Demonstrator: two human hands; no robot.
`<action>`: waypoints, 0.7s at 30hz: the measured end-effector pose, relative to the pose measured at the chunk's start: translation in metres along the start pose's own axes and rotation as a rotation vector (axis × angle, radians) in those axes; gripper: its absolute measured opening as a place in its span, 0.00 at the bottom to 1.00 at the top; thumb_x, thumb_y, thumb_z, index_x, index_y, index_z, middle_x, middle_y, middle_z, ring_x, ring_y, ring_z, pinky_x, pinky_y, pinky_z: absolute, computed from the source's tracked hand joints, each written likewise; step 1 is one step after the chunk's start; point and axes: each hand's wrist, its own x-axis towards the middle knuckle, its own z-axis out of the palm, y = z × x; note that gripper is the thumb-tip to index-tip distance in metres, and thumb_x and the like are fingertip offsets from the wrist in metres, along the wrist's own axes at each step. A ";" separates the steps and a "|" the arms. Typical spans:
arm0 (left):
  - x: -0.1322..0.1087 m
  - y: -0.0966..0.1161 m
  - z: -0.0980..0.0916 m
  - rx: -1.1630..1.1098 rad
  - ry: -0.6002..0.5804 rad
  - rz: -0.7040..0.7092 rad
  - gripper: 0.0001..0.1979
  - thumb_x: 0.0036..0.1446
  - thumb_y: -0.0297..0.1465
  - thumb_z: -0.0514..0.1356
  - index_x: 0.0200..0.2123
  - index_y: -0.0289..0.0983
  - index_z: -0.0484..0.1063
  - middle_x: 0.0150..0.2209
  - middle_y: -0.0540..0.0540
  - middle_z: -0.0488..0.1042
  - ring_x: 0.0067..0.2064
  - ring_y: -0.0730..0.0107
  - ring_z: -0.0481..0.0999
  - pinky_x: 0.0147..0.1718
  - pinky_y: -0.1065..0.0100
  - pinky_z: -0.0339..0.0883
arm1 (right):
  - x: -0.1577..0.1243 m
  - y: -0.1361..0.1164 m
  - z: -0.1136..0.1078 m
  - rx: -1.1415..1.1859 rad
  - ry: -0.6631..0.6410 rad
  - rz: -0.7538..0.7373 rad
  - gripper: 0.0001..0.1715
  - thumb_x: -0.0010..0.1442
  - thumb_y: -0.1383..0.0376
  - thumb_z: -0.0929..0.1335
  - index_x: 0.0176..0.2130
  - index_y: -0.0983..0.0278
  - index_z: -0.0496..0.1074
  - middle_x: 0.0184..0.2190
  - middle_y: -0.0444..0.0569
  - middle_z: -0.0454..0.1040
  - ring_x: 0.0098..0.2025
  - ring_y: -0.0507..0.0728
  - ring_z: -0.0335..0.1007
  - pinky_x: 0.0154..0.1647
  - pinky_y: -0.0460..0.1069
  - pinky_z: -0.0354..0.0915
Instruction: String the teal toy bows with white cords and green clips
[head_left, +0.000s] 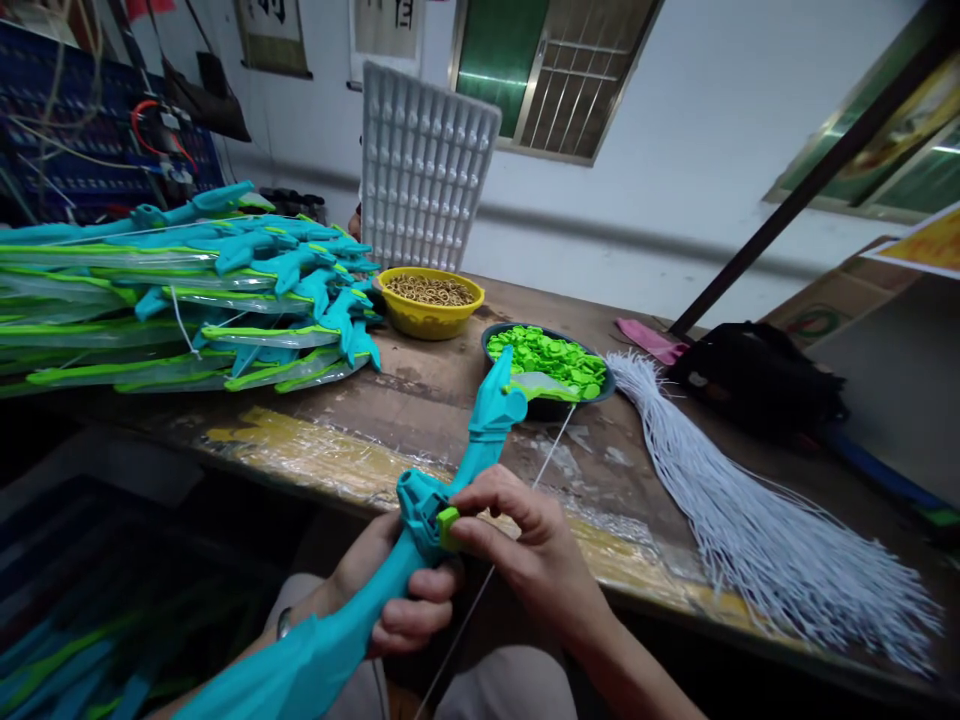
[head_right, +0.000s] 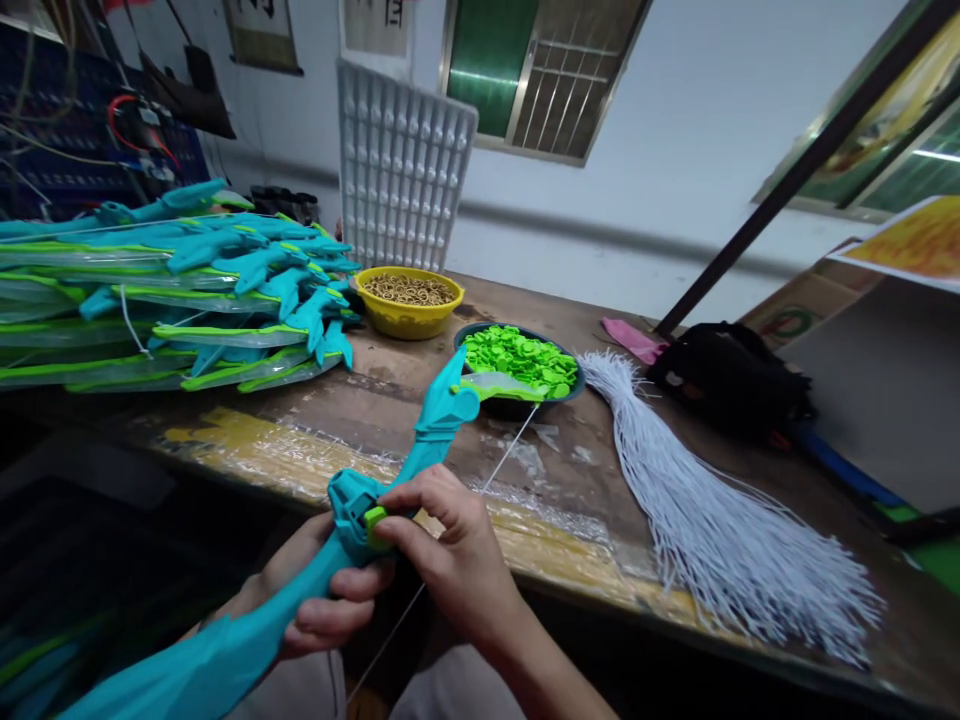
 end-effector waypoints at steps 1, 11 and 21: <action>0.001 -0.002 0.001 -0.012 0.009 0.016 0.30 0.64 0.51 0.51 0.22 0.33 0.69 0.12 0.51 0.61 0.10 0.77 0.51 0.04 0.75 0.40 | -0.002 0.002 0.001 -0.012 0.020 -0.016 0.03 0.63 0.63 0.72 0.37 0.59 0.79 0.32 0.45 0.75 0.38 0.56 0.72 0.41 0.50 0.67; 0.005 -0.009 0.012 -0.031 0.005 0.001 0.29 0.61 0.51 0.57 0.21 0.33 0.70 0.14 0.50 0.64 0.10 0.77 0.55 0.04 0.74 0.38 | -0.011 0.001 0.004 -0.241 0.052 -0.187 0.06 0.65 0.67 0.71 0.42 0.57 0.79 0.38 0.46 0.72 0.44 0.59 0.67 0.46 0.56 0.62; -0.002 -0.004 0.021 -0.006 0.026 -0.013 0.26 0.59 0.47 0.62 0.18 0.32 0.68 0.13 0.50 0.62 0.10 0.76 0.56 0.04 0.73 0.33 | -0.004 -0.006 0.007 -0.381 -0.010 -0.258 0.05 0.67 0.68 0.69 0.43 0.60 0.76 0.39 0.48 0.71 0.47 0.60 0.65 0.47 0.56 0.62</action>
